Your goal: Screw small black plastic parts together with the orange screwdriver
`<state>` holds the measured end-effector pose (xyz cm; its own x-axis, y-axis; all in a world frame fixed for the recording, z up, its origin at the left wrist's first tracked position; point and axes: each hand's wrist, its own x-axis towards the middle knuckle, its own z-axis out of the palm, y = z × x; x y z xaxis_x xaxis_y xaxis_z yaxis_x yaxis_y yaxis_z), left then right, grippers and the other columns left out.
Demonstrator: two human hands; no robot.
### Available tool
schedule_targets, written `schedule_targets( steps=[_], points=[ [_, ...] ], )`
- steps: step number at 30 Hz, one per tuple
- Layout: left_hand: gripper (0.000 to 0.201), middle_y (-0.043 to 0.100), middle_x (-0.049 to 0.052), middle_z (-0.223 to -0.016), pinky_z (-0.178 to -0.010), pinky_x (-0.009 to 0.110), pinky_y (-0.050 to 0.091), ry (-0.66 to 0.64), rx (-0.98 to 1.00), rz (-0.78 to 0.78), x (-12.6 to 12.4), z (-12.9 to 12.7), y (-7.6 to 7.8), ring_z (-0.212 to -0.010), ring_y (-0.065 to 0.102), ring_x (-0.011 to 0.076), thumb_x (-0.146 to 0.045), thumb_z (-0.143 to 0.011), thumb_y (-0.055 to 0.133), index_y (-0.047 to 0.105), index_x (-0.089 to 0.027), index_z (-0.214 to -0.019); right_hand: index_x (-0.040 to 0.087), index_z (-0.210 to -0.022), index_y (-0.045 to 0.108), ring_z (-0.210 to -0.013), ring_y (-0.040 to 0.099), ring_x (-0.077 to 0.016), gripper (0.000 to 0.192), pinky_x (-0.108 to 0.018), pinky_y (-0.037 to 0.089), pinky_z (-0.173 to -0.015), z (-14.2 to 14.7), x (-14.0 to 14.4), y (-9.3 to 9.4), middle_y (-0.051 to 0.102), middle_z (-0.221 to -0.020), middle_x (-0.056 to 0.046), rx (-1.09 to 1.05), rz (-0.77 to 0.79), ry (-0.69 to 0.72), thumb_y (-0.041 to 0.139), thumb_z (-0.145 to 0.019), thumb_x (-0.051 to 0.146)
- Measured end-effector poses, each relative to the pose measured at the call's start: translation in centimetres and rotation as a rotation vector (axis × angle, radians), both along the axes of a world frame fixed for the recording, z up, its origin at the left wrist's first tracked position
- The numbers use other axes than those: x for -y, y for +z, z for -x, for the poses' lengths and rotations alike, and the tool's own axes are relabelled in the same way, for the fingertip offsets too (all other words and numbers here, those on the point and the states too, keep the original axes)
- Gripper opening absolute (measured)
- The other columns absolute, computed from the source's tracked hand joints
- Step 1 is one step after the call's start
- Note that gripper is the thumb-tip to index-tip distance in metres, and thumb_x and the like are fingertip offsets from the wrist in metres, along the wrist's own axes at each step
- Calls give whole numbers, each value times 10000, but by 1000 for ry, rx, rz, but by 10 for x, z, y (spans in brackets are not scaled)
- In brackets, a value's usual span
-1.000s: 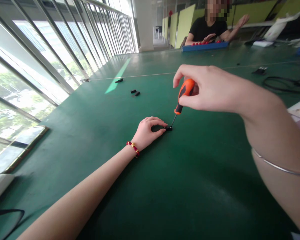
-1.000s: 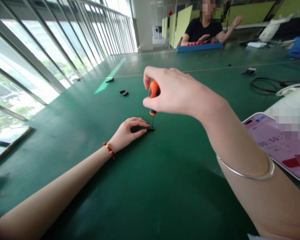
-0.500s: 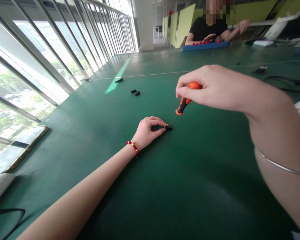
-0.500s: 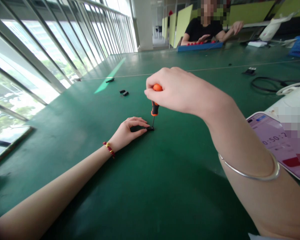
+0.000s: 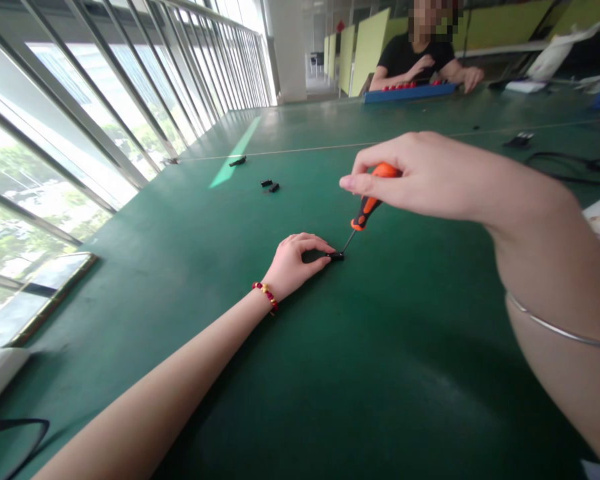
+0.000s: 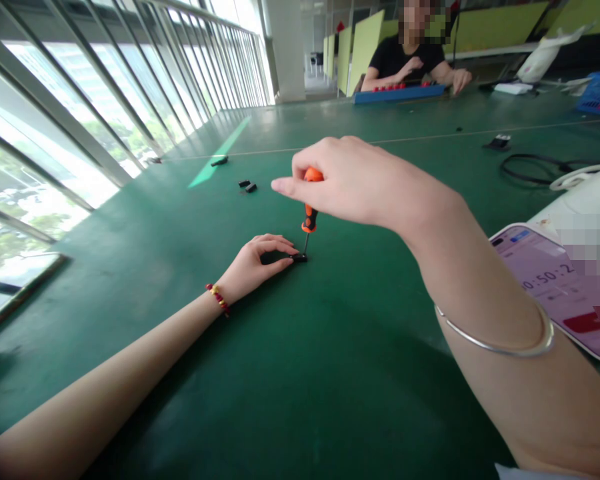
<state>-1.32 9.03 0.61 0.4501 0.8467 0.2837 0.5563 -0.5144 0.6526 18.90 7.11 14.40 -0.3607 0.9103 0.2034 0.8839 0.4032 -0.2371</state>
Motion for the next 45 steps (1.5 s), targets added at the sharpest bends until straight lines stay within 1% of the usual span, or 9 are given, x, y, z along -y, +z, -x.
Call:
schedule_targets(
  steps=[5,10,14,19,24,28,33,39,45],
  points=[
    [145,693,29,-1031,-1017,397,404,12,-21,-10,-1,0,0,-1022,597,205,-250,-776,626,712,-220,-889,268,-1021,557,-605,461,-133,282,-280,309,-552,1,3,1,573,-727,12,-40,-20,41,573,-747,333],
    [138,692,28,-1034,-1018,392,400,10,-20,-8,-1,0,-1,-1030,595,203,-229,-770,628,707,-214,-882,231,-860,629,-517,388,-125,356,-299,254,-536,2,6,3,476,-592,-6,-13,42,-9,426,-854,523],
    [136,690,26,-1034,-1014,390,401,10,-25,-5,0,0,0,-1030,593,203,-245,-772,630,705,-218,-882,265,-1083,576,-580,461,-143,317,-297,296,-561,1,6,4,584,-733,-3,-33,21,19,548,-787,373],
    [136,692,26,-1030,-1017,392,398,6,-25,-9,0,0,0,-1028,593,204,-237,-772,625,704,-215,-881,259,-841,627,-477,372,-128,318,-304,261,-498,-1,1,2,517,-593,-2,10,34,-17,448,-832,520],
    [135,690,22,-1033,-1012,391,403,10,-28,-10,0,0,0,-1025,594,204,-244,-772,624,704,-225,-879,275,-1104,526,-611,512,-159,418,-287,321,-545,-3,-3,-1,626,-772,0,-47,1,39,629,-708,361],
    [135,690,21,-1035,-1017,393,400,14,-31,-9,0,0,0,-1031,592,205,-239,-769,626,704,-224,-878,249,-914,614,-561,475,-151,328,-299,300,-548,-2,0,1,589,-691,-19,13,2,-58,474,-816,529],
    [142,687,27,-1039,-1015,399,400,12,-41,-12,0,0,1,-1035,588,209,-248,-777,618,702,-216,-887,270,-1046,573,-591,493,-144,347,-285,316,-547,1,-2,1,616,-756,6,-43,43,25,609,-712,358],
    [100,673,25,-1011,-990,390,409,35,-54,-24,2,-3,1,-1006,583,207,-236,-769,606,664,-209,-846,211,-732,642,-533,445,-128,263,-290,290,-530,4,1,0,496,-580,-8,-111,-7,-20,549,-777,453],
    [175,625,41,-945,-924,409,393,83,-190,-129,12,-7,3,-927,558,222,-368,-742,638,612,-194,-742,204,-678,631,-577,497,-159,200,-292,296,-531,4,4,2,494,-578,-27,-140,-74,-49,548,-772,359]
  ],
)
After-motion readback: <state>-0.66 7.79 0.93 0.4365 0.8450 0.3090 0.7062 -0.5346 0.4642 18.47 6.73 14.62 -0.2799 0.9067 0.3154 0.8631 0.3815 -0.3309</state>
